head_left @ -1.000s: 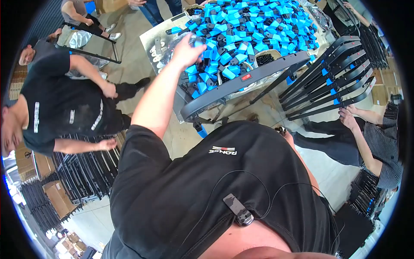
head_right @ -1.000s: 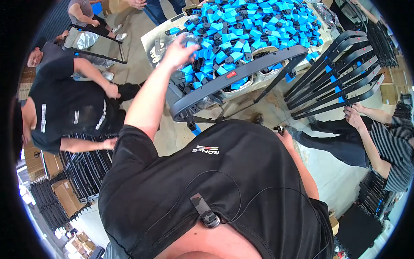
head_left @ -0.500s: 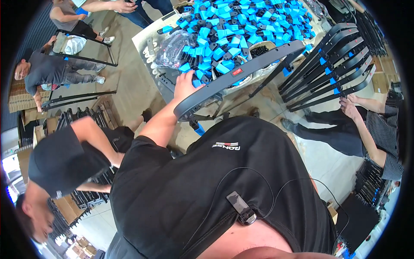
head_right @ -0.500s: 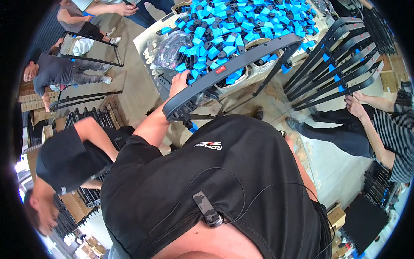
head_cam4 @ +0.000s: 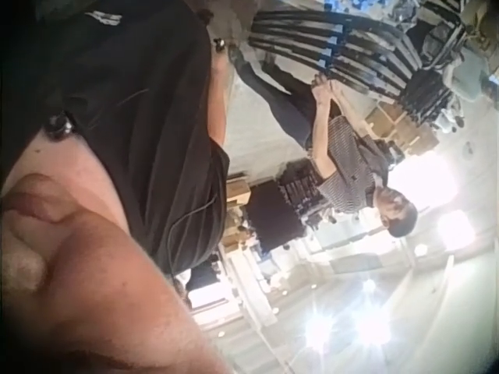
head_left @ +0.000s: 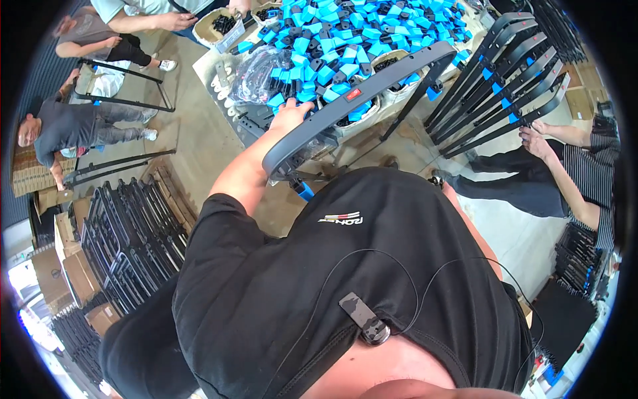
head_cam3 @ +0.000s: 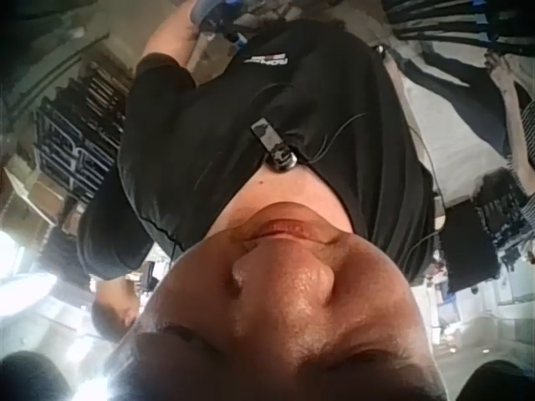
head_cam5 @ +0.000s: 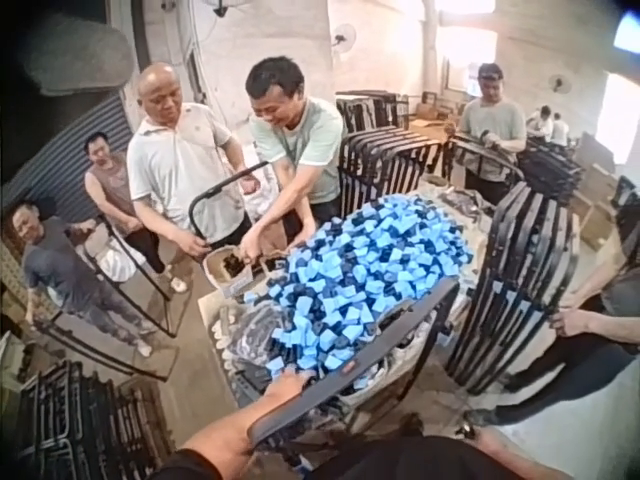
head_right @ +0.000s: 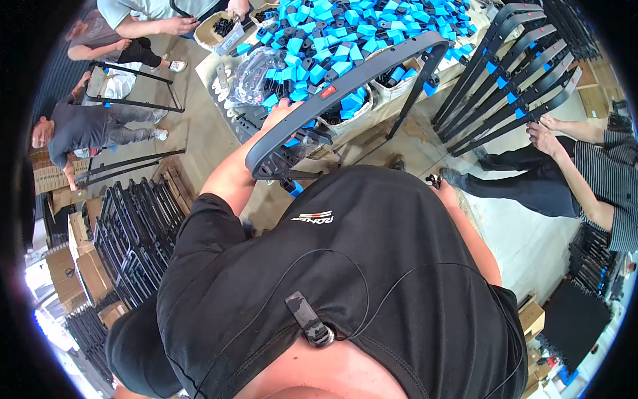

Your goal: Assembling metal frames by attaching blue plastic caps and tightening components using a wrench.

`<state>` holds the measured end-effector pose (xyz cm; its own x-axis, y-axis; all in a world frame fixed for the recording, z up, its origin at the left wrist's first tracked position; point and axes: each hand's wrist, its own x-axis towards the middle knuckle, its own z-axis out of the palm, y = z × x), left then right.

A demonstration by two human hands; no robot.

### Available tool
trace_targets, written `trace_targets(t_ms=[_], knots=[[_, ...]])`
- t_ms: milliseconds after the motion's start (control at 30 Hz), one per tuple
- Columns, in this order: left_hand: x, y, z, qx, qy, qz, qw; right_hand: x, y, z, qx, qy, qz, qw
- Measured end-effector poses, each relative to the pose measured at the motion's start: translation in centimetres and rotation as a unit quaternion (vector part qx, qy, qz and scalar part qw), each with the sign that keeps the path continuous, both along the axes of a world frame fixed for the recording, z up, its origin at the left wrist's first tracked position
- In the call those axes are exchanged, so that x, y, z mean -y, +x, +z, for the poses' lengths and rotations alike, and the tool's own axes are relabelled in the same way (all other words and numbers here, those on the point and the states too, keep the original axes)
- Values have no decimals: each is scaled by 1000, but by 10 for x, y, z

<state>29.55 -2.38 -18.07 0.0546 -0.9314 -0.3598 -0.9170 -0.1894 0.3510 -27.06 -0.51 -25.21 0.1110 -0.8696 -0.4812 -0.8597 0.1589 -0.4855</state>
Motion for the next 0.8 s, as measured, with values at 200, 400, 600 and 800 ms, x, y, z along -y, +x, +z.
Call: trace_targets(t_ms=[200,400,600,800], knots=[[-8,37,-17,-118,-180,4,977,-13,-16,-20,-47,36,14,998],[39,46,122,-298,-128,213,922,-45,-22,-41,-96,26,-67,993],[84,75,131,-63,-328,143,932,-31,-13,-21,-35,19,1,999],[-14,20,56,-90,-182,-112,973,-21,-20,-5,38,16,-96,994]])
